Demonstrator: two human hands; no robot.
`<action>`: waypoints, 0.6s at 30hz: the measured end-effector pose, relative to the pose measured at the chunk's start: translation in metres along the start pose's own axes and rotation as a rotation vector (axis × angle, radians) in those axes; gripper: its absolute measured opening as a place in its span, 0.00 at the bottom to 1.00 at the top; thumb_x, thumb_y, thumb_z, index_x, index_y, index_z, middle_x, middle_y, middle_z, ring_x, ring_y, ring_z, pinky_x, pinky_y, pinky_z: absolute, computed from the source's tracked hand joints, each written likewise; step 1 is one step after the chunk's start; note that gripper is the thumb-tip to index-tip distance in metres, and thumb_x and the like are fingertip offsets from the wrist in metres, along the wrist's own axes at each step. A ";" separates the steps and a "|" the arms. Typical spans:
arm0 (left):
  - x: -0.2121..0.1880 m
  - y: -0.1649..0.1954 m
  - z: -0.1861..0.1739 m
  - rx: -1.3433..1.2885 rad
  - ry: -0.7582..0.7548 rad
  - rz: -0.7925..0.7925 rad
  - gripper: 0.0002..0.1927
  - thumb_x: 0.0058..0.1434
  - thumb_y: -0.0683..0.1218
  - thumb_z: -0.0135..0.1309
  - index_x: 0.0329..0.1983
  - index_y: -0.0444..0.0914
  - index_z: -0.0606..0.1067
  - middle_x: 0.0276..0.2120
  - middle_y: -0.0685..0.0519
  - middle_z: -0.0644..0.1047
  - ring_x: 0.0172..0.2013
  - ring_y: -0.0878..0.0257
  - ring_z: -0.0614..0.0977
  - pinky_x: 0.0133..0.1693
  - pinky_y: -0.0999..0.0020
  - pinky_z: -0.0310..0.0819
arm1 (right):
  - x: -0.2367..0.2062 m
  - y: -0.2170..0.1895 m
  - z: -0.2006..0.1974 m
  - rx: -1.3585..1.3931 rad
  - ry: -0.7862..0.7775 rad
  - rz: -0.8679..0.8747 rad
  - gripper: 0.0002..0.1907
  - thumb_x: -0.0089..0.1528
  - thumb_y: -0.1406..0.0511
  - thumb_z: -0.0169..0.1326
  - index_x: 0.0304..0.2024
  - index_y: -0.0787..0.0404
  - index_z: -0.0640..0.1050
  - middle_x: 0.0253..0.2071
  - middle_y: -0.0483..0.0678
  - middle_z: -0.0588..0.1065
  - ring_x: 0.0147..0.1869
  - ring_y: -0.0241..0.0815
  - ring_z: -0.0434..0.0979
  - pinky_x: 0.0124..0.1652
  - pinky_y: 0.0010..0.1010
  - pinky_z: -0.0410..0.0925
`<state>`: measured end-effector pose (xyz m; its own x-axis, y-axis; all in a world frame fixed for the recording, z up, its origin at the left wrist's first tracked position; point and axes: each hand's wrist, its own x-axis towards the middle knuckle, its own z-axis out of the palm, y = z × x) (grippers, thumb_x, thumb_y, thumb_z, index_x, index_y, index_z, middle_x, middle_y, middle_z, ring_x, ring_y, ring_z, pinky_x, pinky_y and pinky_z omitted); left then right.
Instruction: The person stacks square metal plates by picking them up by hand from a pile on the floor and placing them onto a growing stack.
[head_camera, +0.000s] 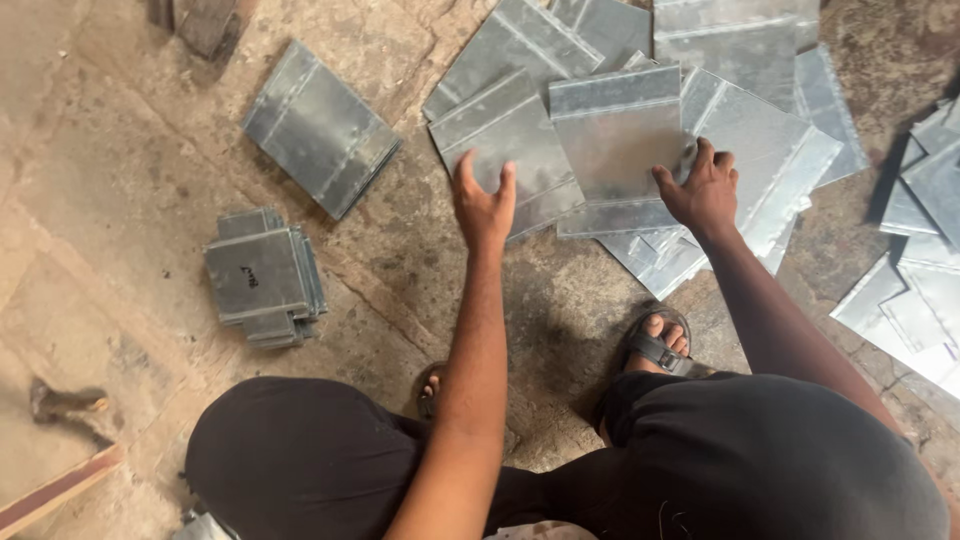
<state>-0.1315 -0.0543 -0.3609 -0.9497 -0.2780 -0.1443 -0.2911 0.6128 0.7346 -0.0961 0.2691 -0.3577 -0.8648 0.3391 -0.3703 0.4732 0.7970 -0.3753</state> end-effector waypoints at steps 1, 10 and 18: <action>0.001 -0.010 -0.002 0.050 0.034 -0.060 0.42 0.61 0.64 0.57 0.70 0.36 0.63 0.68 0.36 0.65 0.64 0.41 0.69 0.56 0.43 0.69 | -0.001 0.000 0.006 0.030 0.000 -0.001 0.45 0.64 0.46 0.61 0.72 0.64 0.61 0.62 0.68 0.61 0.63 0.72 0.67 0.60 0.55 0.67; -0.015 -0.051 0.003 0.089 -0.091 -0.194 0.45 0.54 0.73 0.56 0.68 0.44 0.69 0.66 0.42 0.70 0.65 0.42 0.70 0.60 0.40 0.66 | 0.002 -0.027 0.005 0.539 -0.083 -0.120 0.34 0.65 0.58 0.63 0.66 0.69 0.66 0.60 0.64 0.71 0.61 0.56 0.75 0.57 0.42 0.72; -0.010 -0.038 -0.010 -0.301 -0.331 -0.347 0.51 0.53 0.77 0.51 0.73 0.44 0.63 0.71 0.45 0.61 0.68 0.43 0.64 0.63 0.43 0.60 | -0.009 -0.113 -0.037 0.680 -0.408 -0.380 0.25 0.69 0.64 0.53 0.65 0.72 0.68 0.56 0.63 0.76 0.59 0.57 0.77 0.54 0.44 0.71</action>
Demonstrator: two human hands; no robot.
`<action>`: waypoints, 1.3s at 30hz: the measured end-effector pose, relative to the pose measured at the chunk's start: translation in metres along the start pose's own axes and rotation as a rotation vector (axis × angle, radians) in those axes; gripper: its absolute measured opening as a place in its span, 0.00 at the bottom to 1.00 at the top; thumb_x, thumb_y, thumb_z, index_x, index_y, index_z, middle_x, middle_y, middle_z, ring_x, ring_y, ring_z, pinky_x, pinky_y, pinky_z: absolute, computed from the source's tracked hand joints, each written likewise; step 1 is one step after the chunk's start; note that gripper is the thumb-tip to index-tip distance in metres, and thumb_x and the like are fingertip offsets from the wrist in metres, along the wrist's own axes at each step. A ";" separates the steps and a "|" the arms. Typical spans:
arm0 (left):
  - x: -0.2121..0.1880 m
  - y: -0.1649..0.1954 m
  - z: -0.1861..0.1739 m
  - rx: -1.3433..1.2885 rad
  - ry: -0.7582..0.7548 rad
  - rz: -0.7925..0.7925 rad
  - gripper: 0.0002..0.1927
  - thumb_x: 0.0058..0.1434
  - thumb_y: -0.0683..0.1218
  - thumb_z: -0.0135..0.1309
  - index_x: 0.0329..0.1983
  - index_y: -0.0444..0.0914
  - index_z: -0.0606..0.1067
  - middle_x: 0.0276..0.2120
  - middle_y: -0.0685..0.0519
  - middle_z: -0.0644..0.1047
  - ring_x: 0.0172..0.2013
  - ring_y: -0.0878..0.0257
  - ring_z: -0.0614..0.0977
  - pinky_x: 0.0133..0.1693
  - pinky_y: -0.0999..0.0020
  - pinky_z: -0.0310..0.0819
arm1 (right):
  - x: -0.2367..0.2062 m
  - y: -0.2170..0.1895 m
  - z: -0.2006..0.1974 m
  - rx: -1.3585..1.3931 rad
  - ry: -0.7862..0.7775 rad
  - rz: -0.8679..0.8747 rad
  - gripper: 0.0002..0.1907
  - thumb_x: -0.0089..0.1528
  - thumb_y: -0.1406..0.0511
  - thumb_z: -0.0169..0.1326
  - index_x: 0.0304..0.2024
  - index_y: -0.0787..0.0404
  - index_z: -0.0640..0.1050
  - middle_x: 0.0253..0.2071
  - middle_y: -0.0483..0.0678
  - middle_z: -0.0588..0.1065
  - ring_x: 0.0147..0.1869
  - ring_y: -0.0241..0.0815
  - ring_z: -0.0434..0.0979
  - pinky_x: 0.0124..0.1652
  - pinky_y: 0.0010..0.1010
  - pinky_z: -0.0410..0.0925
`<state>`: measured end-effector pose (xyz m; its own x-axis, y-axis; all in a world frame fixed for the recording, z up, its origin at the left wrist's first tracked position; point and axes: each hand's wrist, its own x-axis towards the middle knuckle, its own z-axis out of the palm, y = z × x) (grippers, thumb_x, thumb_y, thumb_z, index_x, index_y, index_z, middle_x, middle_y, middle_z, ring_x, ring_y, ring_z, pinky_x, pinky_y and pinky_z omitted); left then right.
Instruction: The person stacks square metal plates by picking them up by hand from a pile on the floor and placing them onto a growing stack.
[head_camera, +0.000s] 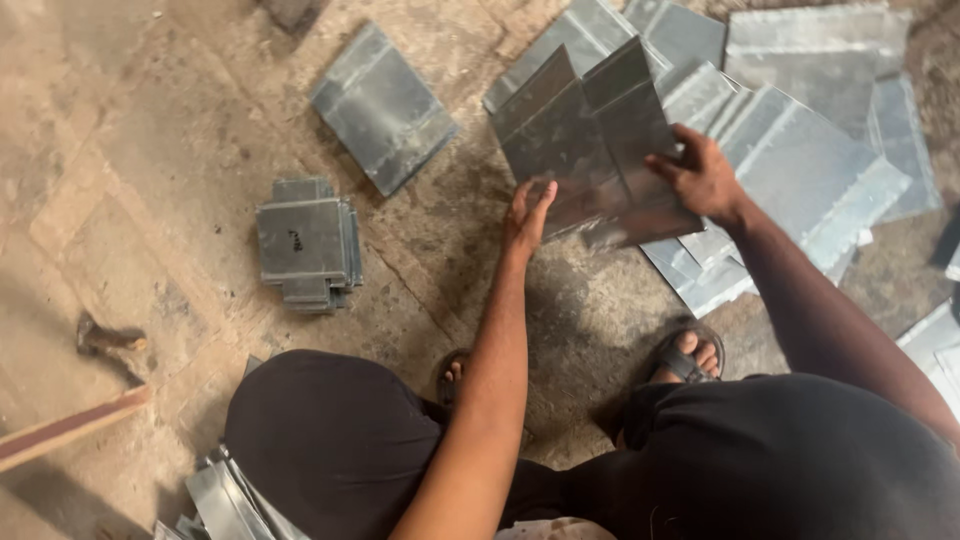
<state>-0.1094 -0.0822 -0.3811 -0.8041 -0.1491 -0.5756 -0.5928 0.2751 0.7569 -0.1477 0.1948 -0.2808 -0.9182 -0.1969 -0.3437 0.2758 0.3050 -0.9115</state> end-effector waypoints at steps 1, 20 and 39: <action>0.001 0.004 -0.004 -0.078 -0.040 0.013 0.51 0.56 0.78 0.49 0.74 0.43 0.63 0.72 0.45 0.60 0.70 0.45 0.62 0.65 0.44 0.57 | 0.000 -0.014 0.009 -0.027 -0.035 -0.022 0.25 0.70 0.64 0.52 0.65 0.72 0.67 0.58 0.62 0.74 0.60 0.57 0.77 0.55 0.43 0.71; 0.041 0.070 -0.144 -0.428 0.218 0.496 0.40 0.56 0.36 0.53 0.75 0.42 0.63 0.70 0.42 0.69 0.66 0.51 0.75 0.67 0.54 0.67 | -0.017 -0.042 0.121 -0.383 -0.259 -0.086 0.19 0.71 0.63 0.47 0.59 0.71 0.70 0.30 0.63 0.80 0.31 0.53 0.81 0.36 0.45 0.74; 0.002 0.048 -0.083 -0.538 0.221 0.399 0.44 0.51 0.30 0.38 0.75 0.43 0.60 0.72 0.48 0.63 0.68 0.52 0.69 0.65 0.55 0.69 | 0.001 -0.033 0.121 -0.470 -0.173 -0.123 0.28 0.71 0.64 0.45 0.68 0.75 0.59 0.30 0.63 0.79 0.34 0.56 0.82 0.39 0.45 0.75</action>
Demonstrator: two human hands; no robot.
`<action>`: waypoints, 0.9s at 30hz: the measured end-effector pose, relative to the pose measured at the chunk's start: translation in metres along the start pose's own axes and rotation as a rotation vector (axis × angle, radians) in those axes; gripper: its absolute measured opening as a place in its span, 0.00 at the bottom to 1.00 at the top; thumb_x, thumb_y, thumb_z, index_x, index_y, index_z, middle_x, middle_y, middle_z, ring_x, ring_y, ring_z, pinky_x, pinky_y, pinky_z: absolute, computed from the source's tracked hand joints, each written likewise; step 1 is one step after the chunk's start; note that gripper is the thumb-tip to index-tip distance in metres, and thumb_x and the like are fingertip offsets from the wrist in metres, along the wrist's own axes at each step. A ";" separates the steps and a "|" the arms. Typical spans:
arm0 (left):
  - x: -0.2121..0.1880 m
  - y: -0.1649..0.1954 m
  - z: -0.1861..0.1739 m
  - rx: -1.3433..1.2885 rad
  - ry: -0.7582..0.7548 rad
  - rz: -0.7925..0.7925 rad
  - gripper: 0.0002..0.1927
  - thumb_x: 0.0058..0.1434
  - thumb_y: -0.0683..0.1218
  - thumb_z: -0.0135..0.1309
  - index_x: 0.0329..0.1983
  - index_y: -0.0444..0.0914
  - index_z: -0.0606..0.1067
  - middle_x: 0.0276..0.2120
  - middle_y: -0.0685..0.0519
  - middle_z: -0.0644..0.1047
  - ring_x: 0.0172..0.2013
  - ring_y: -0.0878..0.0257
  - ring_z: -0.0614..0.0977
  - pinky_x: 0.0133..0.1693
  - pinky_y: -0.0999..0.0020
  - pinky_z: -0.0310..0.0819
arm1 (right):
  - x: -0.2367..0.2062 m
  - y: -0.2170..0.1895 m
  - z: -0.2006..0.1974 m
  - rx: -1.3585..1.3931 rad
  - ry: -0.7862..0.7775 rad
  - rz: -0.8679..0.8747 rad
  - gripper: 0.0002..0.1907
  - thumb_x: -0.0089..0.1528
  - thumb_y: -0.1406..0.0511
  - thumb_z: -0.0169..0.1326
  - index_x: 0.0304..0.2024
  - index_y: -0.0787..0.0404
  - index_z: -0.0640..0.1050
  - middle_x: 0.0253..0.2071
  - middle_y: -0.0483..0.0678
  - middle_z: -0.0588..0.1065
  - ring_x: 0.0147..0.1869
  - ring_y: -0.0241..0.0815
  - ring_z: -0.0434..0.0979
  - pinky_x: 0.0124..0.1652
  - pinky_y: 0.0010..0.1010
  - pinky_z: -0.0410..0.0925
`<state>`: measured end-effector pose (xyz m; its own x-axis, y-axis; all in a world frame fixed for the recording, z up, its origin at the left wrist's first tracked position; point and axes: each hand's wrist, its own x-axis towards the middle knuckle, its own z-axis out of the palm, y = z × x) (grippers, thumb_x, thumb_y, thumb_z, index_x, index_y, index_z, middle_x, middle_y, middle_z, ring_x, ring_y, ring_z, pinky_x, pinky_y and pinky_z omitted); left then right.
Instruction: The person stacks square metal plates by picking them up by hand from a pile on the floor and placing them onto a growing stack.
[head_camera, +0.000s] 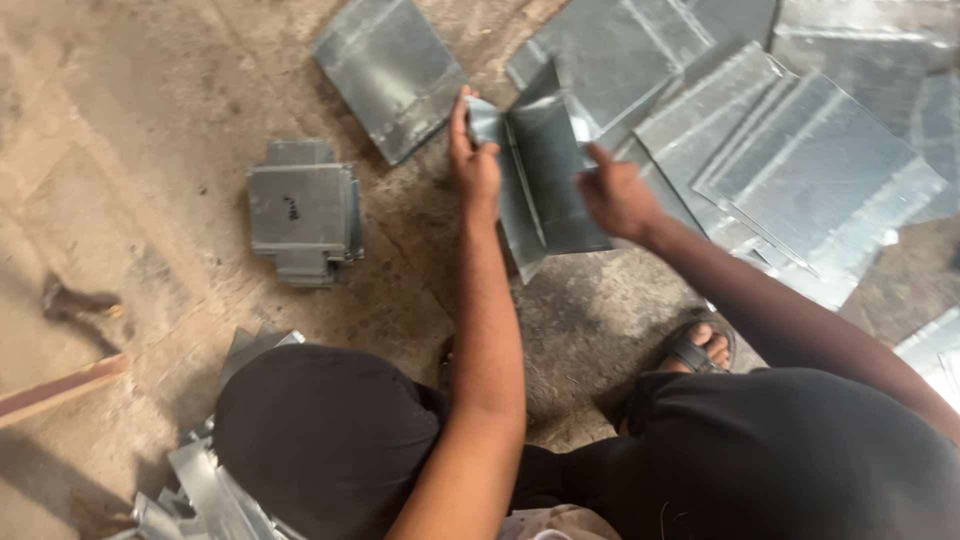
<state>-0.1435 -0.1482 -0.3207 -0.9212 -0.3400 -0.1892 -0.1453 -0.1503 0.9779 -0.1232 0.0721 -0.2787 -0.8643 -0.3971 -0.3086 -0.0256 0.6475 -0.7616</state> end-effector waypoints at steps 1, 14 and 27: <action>0.004 -0.007 -0.003 -0.015 0.014 0.020 0.39 0.56 0.33 0.42 0.74 0.42 0.61 0.71 0.48 0.65 0.68 0.52 0.69 0.66 0.56 0.68 | -0.001 -0.003 0.006 -0.003 0.032 -0.108 0.28 0.69 0.64 0.48 0.67 0.74 0.61 0.35 0.62 0.81 0.40 0.57 0.83 0.42 0.47 0.74; 0.011 -0.007 -0.004 -0.154 0.005 0.016 0.42 0.59 0.32 0.43 0.75 0.47 0.48 0.68 0.48 0.67 0.67 0.55 0.70 0.67 0.57 0.64 | -0.021 0.166 -0.146 -0.293 0.444 0.352 0.49 0.59 0.45 0.65 0.76 0.48 0.59 0.73 0.59 0.61 0.76 0.62 0.59 0.70 0.56 0.60; 0.033 -0.036 0.000 -0.110 0.048 0.110 0.23 0.68 0.42 0.52 0.66 0.39 0.68 0.62 0.46 0.74 0.64 0.51 0.74 0.67 0.56 0.63 | -0.122 0.256 -0.201 -0.590 0.329 0.461 0.41 0.55 0.38 0.68 0.53 0.65 0.79 0.48 0.59 0.80 0.52 0.55 0.81 0.53 0.48 0.74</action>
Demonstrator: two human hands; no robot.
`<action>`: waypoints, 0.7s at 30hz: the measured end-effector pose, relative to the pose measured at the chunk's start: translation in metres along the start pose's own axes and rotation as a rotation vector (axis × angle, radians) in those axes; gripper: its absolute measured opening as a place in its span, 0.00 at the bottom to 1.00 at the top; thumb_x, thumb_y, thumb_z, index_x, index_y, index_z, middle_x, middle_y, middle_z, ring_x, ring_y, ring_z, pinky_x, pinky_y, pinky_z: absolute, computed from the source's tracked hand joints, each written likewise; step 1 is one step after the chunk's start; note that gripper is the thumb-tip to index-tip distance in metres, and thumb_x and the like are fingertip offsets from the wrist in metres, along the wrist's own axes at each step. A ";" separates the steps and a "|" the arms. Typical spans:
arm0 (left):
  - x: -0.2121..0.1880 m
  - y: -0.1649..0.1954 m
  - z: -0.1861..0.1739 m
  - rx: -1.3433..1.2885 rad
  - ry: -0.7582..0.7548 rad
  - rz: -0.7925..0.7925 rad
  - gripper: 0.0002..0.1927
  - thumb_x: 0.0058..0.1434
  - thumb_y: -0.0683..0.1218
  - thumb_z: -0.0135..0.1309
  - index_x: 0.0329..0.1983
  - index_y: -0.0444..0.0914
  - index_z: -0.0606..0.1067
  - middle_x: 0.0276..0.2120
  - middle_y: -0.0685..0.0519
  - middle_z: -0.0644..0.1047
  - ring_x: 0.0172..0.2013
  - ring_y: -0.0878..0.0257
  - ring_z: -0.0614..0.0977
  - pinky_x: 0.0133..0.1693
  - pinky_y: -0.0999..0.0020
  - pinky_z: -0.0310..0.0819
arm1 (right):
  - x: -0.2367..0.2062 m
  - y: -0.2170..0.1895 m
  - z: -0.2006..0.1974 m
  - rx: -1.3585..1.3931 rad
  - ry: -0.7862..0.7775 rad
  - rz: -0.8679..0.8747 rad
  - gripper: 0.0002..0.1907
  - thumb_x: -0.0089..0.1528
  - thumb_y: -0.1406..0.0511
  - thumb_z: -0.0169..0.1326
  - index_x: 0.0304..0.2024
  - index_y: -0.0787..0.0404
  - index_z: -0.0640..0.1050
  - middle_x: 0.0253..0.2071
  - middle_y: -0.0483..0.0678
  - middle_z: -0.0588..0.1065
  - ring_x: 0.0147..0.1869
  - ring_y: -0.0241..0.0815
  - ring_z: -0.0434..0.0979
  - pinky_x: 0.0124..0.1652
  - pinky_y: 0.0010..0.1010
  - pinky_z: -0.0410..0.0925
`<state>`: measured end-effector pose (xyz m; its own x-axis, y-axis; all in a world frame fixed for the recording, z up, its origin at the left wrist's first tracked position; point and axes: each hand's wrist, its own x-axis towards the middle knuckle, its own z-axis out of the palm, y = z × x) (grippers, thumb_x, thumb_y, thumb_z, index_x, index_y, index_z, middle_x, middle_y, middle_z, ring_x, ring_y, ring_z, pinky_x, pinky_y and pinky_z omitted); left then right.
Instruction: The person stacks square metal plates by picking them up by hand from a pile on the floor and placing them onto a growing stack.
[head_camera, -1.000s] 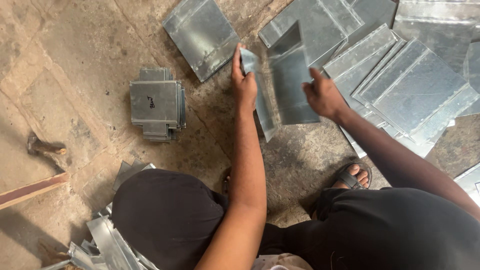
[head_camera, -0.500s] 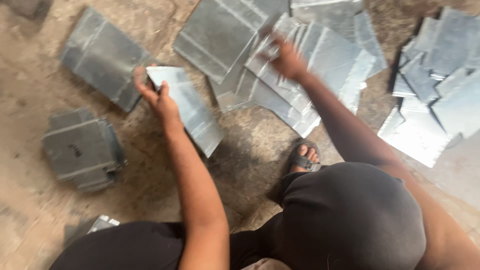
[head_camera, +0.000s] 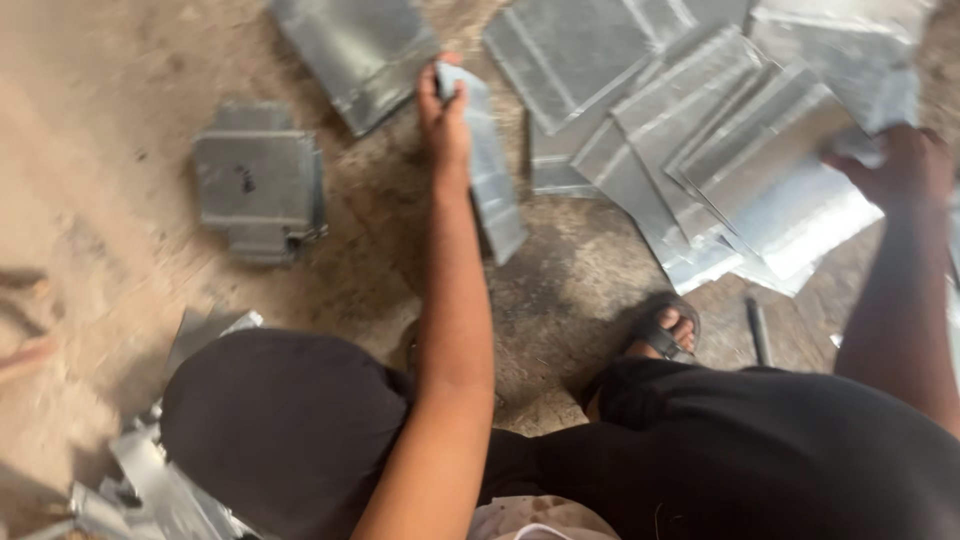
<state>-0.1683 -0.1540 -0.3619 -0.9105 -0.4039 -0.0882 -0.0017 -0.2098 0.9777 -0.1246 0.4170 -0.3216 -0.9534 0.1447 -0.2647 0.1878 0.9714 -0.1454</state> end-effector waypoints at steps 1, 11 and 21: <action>-0.002 -0.001 0.001 -0.024 -0.038 0.095 0.20 0.73 0.44 0.52 0.67 0.38 0.69 0.64 0.45 0.74 0.67 0.51 0.73 0.70 0.55 0.61 | -0.001 -0.003 -0.005 -0.075 0.005 -0.040 0.40 0.56 0.38 0.67 0.49 0.66 0.80 0.47 0.59 0.80 0.50 0.55 0.82 0.53 0.49 0.74; -0.013 0.017 0.008 0.093 0.017 0.004 0.22 0.77 0.56 0.40 0.65 0.41 0.71 0.65 0.48 0.74 0.69 0.52 0.72 0.70 0.55 0.62 | -0.022 -0.124 -0.035 0.563 -0.546 -0.353 0.26 0.69 0.54 0.47 0.63 0.62 0.74 0.54 0.61 0.78 0.55 0.56 0.79 0.54 0.49 0.73; 0.001 -0.004 0.003 0.174 0.004 0.085 0.23 0.76 0.58 0.44 0.63 0.40 0.74 0.60 0.48 0.74 0.62 0.52 0.74 0.65 0.54 0.64 | -0.019 -0.360 0.049 0.292 0.266 -0.965 0.09 0.73 0.58 0.49 0.42 0.54 0.66 0.39 0.64 0.77 0.35 0.57 0.78 0.36 0.49 0.72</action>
<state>-0.1708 -0.1513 -0.3655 -0.9090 -0.4169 -0.0047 0.0031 -0.0182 0.9998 -0.1621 0.0557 -0.3109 -0.7432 -0.5978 0.3004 -0.6660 0.6179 -0.4179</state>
